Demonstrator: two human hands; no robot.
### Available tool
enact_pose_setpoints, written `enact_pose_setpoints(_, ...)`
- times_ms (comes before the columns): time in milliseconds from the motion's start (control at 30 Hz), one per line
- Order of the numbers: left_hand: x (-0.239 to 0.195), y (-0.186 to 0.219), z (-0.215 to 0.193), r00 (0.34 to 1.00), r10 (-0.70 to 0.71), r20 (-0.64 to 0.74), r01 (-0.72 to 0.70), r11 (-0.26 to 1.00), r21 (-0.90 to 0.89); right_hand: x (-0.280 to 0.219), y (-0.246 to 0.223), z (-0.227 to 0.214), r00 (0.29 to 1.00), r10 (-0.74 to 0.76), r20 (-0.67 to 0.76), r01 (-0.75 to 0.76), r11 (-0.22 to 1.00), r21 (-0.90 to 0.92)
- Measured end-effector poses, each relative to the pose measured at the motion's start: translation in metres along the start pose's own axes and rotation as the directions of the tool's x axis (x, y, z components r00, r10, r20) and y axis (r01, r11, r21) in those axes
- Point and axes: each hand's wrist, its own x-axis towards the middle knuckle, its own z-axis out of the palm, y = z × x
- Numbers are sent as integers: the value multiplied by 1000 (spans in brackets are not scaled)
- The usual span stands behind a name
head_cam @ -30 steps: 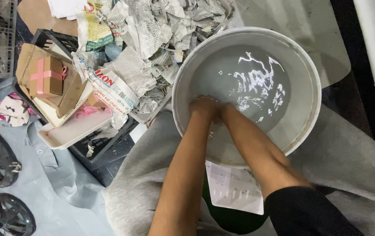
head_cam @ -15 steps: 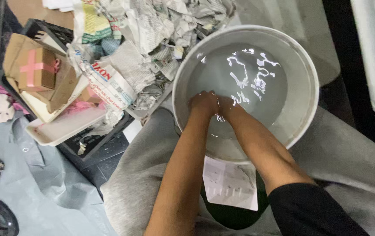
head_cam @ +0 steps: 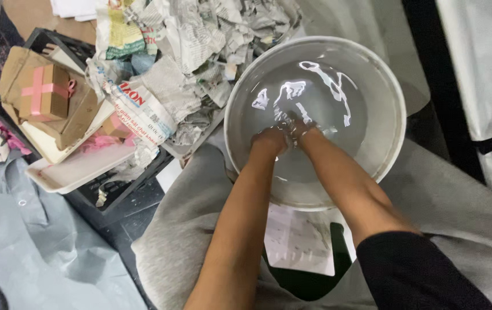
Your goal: The person washes several small ceramic bowls and a glass by hand in a white bucket of water. They scrub the interior and exterior of each item, rinse them, and place them on a nearby shelf.
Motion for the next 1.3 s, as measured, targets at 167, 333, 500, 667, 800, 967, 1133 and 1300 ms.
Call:
enact_pose_setpoints(167,5,9,-7,995,-40,90,44,998,-39,5,5,6,992,40,122,-41,999,0)
enact_pose_setpoints(333,-4,7,-8,991,21,133,-20,1000,-7,18,17,35,983,62,172,-67,998,21)
enact_pose_setpoints(500,-11,11,-13,995,-51,87,58,996,-71,14,24,61,968,100,229,-103,995,2)
enact_pose_setpoints(667,-22,12,-19,992,-70,108,79,994,-78,16,28,69,972,117,204,-115,993,-23)
enact_pose_setpoints(800,-27,13,-26,994,-35,105,41,998,-55,14,31,51,996,51,77,-47,997,-54)
enact_pose_setpoints(967,-24,18,-21,1000,23,-6,-24,997,-78,-8,30,15,979,-88,-181,87,996,-9)
enact_pose_setpoints(1133,-8,8,-11,981,62,-182,-92,983,-161,-57,35,-13,969,-38,-244,110,951,289)
enact_pose_setpoints(1300,16,9,-10,898,100,-429,-240,928,-285,-72,37,-20,955,108,-277,23,902,432)
